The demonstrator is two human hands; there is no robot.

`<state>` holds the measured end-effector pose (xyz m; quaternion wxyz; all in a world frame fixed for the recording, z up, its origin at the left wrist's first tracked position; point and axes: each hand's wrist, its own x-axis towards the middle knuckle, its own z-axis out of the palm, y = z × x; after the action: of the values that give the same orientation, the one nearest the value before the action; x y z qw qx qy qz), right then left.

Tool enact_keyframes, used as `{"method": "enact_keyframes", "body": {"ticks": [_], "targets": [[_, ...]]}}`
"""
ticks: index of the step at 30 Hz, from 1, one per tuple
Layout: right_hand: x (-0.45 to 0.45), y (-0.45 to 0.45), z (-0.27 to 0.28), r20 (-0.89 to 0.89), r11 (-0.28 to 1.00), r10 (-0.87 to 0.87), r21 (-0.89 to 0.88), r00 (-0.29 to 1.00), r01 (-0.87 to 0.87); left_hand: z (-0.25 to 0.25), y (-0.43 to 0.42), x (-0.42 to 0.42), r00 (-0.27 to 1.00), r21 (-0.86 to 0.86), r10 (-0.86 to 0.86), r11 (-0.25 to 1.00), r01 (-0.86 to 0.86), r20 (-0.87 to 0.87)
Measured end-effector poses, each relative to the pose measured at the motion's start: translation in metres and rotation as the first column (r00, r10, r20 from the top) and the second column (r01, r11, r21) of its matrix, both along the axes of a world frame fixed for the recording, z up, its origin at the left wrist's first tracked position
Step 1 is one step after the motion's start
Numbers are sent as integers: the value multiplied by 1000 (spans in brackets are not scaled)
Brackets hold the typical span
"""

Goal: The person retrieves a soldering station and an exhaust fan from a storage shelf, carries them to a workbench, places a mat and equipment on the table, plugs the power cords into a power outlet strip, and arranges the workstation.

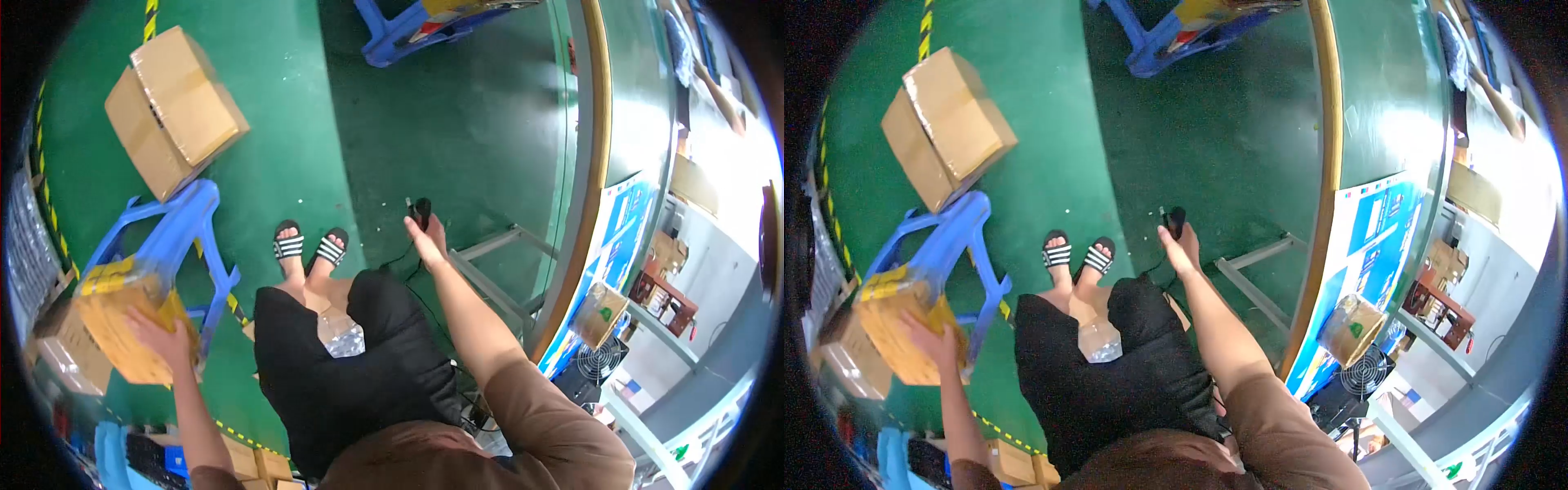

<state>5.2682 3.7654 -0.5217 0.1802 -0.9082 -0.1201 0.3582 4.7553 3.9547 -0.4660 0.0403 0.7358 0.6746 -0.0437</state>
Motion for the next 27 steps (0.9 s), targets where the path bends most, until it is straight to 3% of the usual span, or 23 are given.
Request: {"method": "enact_keyframes", "body": {"ticks": [2, 3, 4, 6, 8, 13, 15, 17, 18, 20, 25, 27], "targets": [[26, -3, -18, 152, 999, 48, -5, 987, -47, -6, -4, -2, 1000, 33, -29, 999, 29, 6], [37, -7, -26, 189, 982, -39, 186, 981, 3, -8, -5, -5, 998, 63, -56, 996, 56, -9], [55, -11, -41, 204, 982, -40, 190, 978, 1, -9, -5, -5, 998, 67, -56, 996, 56, 6], [92, -25, -62, 436, 960, -147, 279, 888, 22, -10, -4, -2, 999, 101, -54, 993, 54, -6], [113, -18, -53, 452, 903, -330, 407, 829, 138, -13, -6, -3, 996, 147, -87, 985, 85, 5], [171, -33, -61, 612, 912, -353, 393, 708, 115, -13, -4, -1, 985, 252, -167, 953, 171, -36], [189, -41, -60, 633, 901, -378, 420, 675, 110, -13, -6, -2, 994, 185, -110, 977, 109, -7], [200, -40, -50, 178, 677, -607, 626, 775, 387, -19, -5, -3, 994, 201, -111, 974, 107, 8], [205, -35, -46, 171, 661, -616, 642, 769, 387, -23, -3, -2, 994, 203, -107, 974, 101, 22], [208, -24, -32, -144, 474, -640, 699, 755, 535, -22, -7, -6, 991, 232, -130, 965, 123, 12], [217, -16, -51, -343, 364, -511, 744, 788, 560, -1, -9, 14, 968, 264, -217, 933, 244, -129], [218, -14, -64, -328, 398, -464, 753, 823, 525, -4, -10, 9, 951, 259, -289, 916, 308, -110]]}}
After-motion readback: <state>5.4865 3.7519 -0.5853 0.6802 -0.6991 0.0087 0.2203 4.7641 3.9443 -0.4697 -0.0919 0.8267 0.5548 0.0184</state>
